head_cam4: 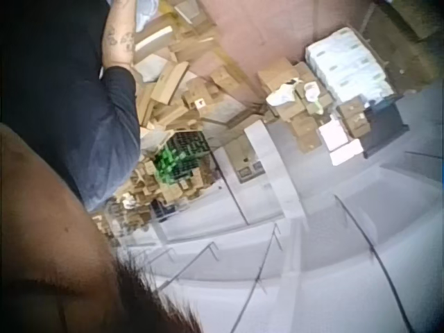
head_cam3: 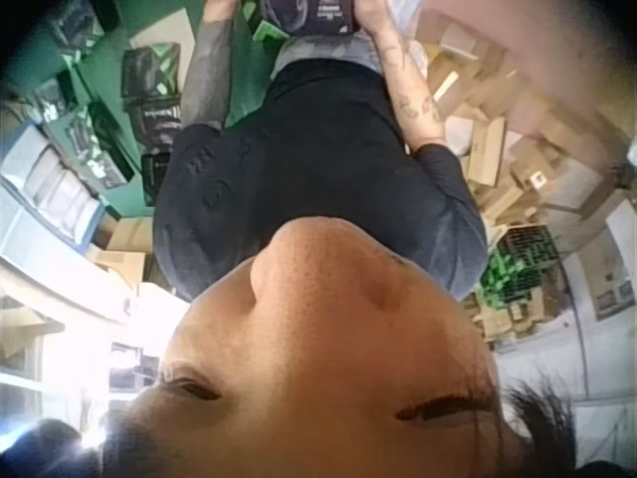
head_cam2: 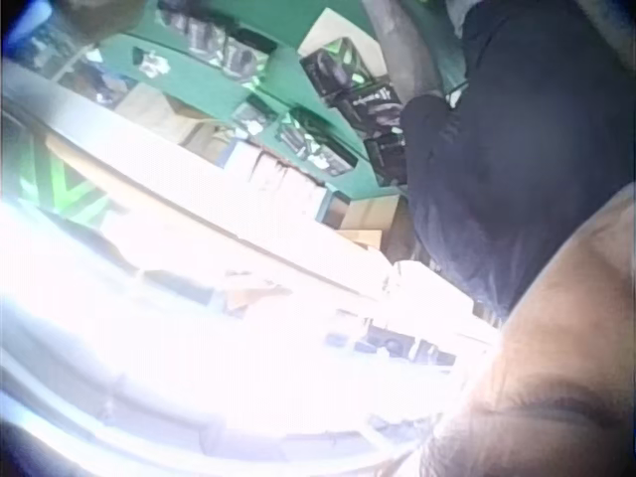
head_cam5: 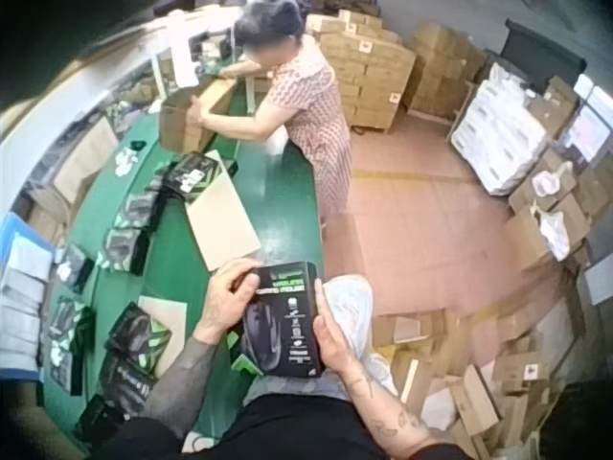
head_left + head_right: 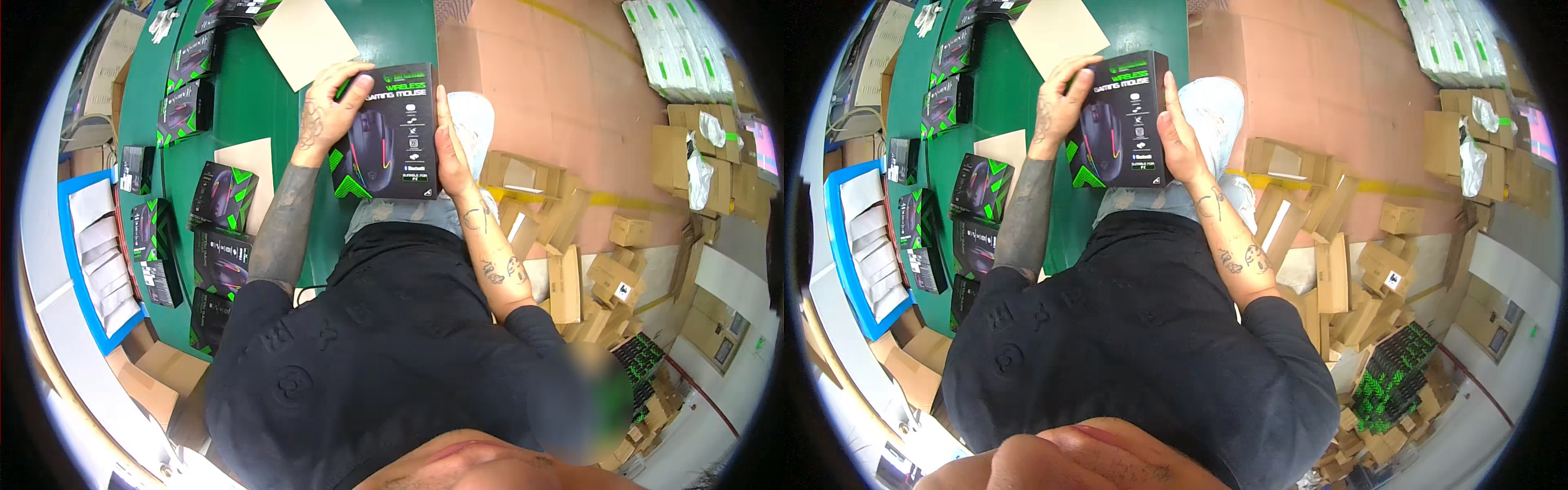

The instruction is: Inspecting and sorting retail boxes for wireless gaming mice on an assembly line.

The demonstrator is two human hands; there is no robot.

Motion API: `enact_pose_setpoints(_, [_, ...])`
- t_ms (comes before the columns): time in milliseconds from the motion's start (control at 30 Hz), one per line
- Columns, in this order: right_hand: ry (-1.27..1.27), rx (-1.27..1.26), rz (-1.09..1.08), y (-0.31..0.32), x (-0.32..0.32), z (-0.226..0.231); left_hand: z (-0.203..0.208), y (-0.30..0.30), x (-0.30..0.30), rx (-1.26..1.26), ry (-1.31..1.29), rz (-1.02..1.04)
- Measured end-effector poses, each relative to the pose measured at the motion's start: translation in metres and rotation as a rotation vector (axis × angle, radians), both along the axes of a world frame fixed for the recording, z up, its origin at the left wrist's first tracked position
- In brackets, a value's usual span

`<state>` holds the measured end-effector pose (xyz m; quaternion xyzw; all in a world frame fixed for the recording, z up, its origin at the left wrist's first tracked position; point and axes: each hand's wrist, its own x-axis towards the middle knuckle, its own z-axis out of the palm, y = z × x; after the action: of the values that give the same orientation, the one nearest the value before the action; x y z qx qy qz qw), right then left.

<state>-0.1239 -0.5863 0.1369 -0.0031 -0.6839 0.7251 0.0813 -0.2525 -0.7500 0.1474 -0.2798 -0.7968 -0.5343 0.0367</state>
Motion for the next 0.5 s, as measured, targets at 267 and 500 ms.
enact_pose_setpoints(267, [0.111, -0.193, 0.012, 0.009, 0.005, 0.003, 0.0, -0.017, -0.044, 1.396, -0.29, -1.298])
enact_pose_setpoints(500, [0.15, -0.216, -0.043, 0.003, 0.009, 0.007, 0.021, -0.018, -0.039, 1.361, -0.25, -1.291])
